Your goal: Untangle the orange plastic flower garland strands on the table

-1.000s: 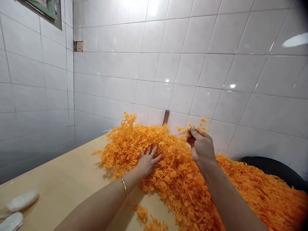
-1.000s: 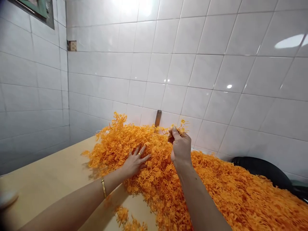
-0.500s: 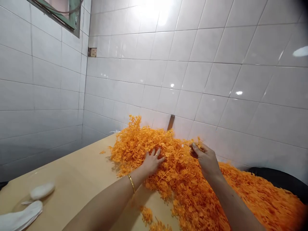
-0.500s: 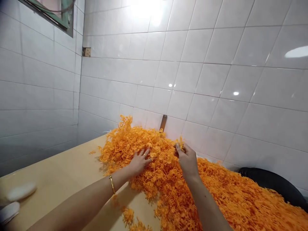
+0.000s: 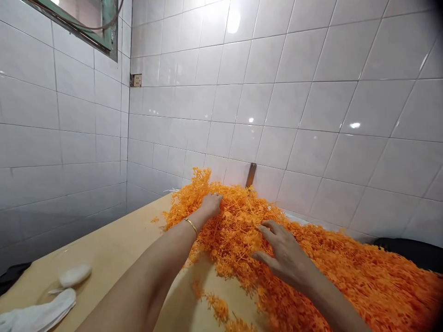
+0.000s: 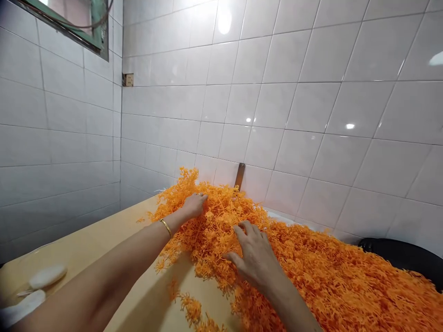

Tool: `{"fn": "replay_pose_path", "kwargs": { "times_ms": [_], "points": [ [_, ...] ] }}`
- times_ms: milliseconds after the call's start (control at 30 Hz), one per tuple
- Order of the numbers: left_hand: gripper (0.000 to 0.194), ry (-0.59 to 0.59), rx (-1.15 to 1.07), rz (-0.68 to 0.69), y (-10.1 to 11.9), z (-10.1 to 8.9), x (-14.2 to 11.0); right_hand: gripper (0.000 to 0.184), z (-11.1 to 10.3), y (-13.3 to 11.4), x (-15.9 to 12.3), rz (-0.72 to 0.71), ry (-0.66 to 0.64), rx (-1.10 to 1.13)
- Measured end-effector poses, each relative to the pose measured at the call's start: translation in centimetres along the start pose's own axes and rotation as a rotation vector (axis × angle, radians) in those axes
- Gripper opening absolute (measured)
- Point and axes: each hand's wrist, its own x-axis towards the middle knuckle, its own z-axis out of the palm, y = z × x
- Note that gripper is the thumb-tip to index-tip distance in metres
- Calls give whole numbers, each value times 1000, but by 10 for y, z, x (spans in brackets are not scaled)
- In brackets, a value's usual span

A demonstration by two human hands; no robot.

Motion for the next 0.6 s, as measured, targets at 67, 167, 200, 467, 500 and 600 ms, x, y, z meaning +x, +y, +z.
{"fn": "replay_pose_path", "kwargs": {
  "times_ms": [67, 167, 200, 467, 500, 600],
  "points": [
    [30, 73, -17, -32, 2, -12, 4, 49, -6, -5, 3, 47, 62, 64],
    [26, 216, -47, -69, 6, -45, 14, 41, -10, -4, 15, 197, 283, 201],
    [25, 255, -56, -73, 7, -56, 17, 43, -9, -1, 20, 252, 359, 227],
    [25, 434, -215, 29, 39, -84, -1, 32, 16, 7, 39, 254, 694, 36],
    [24, 452, -234, 105, 45, -78, -12, 34, 17, 3, 39, 164, 713, 33],
    [21, 476, -179, 376, 61, -55, -49, 48, 22, -10, 43, -98, 590, 186]
  ]
}}
